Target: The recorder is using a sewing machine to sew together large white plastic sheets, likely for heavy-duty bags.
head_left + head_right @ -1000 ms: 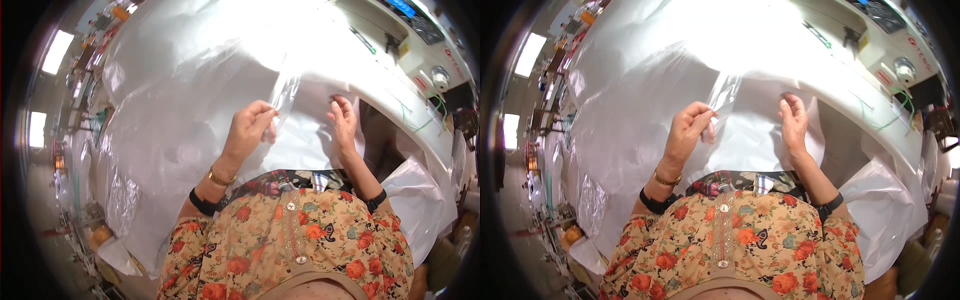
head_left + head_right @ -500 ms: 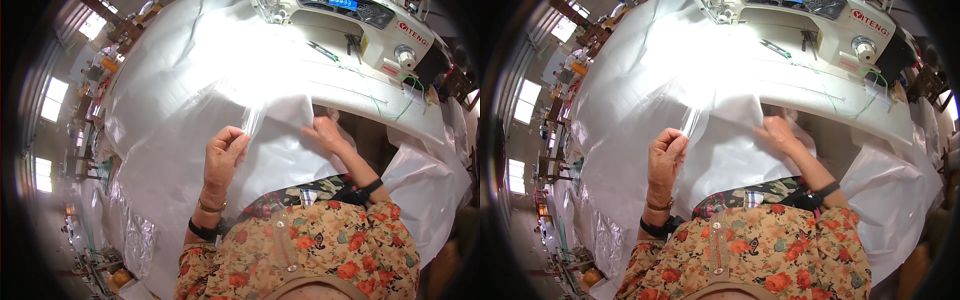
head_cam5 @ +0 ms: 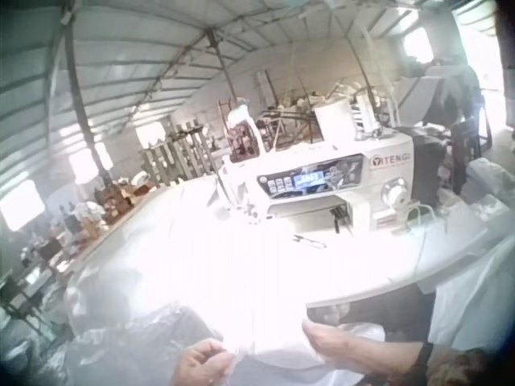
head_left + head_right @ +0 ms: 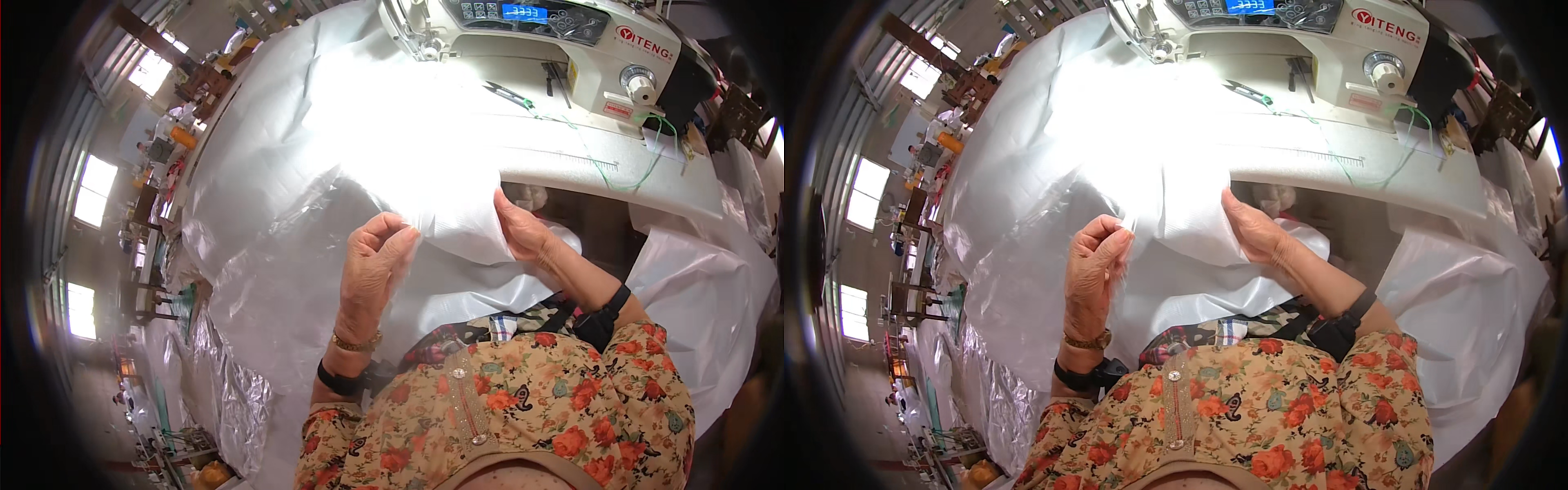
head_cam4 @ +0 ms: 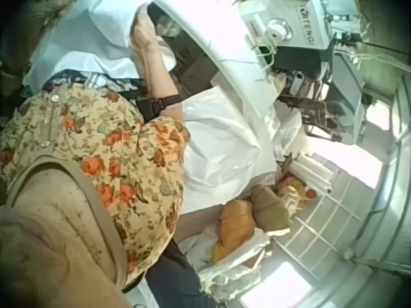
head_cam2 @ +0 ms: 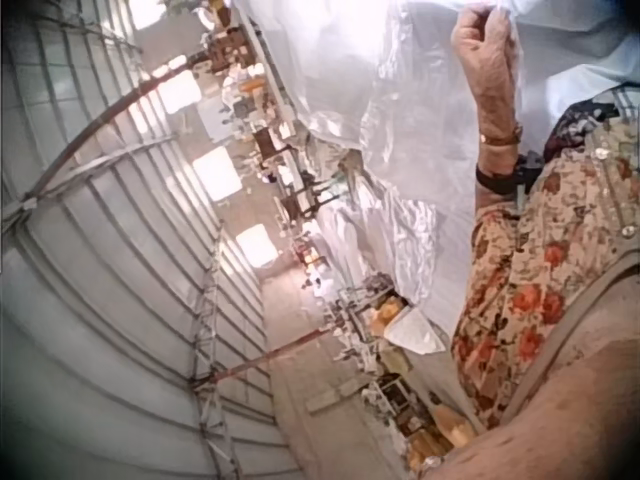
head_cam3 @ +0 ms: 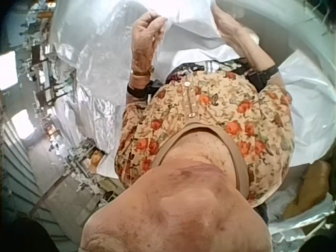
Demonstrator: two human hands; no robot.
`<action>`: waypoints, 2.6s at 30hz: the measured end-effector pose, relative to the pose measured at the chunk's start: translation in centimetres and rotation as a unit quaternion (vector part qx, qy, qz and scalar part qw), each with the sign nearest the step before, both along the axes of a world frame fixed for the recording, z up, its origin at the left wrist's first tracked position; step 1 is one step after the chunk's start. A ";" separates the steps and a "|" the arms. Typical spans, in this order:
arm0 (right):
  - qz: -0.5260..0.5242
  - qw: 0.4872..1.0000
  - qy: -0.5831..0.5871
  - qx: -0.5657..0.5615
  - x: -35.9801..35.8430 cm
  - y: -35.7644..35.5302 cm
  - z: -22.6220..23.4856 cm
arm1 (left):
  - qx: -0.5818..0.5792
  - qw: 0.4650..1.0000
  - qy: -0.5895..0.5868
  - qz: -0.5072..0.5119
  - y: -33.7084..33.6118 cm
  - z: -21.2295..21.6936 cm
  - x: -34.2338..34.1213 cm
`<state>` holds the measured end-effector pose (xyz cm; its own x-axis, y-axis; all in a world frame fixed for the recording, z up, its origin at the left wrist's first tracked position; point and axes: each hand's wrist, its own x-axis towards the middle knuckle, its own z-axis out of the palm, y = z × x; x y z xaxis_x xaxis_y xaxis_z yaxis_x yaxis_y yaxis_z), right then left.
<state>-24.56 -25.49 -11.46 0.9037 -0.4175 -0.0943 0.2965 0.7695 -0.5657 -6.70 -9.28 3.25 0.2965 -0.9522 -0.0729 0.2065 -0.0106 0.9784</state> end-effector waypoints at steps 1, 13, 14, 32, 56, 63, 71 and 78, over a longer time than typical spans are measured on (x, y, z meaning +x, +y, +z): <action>-0.032 0.997 0.055 -0.032 0.1 0.0 0.5 | 0.001 1.000 0.002 0.005 0.1 0.1 0.0; -0.072 0.827 0.179 -0.528 -2.3 3.8 7.3 | 0.006 0.992 -0.119 -0.029 -0.7 0.4 -1.1; -0.050 0.837 0.184 -0.513 -2.0 4.3 7.6 | 0.011 0.989 -0.142 -0.034 -0.8 0.2 -1.3; 0.003 0.719 0.075 -0.691 -0.4 9.1 8.4 | 0.055 0.953 -0.292 -0.052 0.9 -2.8 -1.2; 0.106 0.981 0.161 -0.037 19.2 10.8 1.2 | -0.025 0.730 -0.675 -0.105 0.4 7.9 2.0; 0.206 0.855 0.198 -0.432 19.1 10.0 -1.7 | -0.068 0.674 -0.724 -0.128 2.3 1.2 2.3; 0.180 0.476 0.166 -0.845 8.2 -2.2 8.4 | -0.037 0.733 -0.679 -0.007 4.3 -5.0 1.1; -0.140 0.360 0.099 -0.917 11.1 -11.2 9.8 | -0.021 0.793 -0.606 0.047 4.8 -5.5 0.0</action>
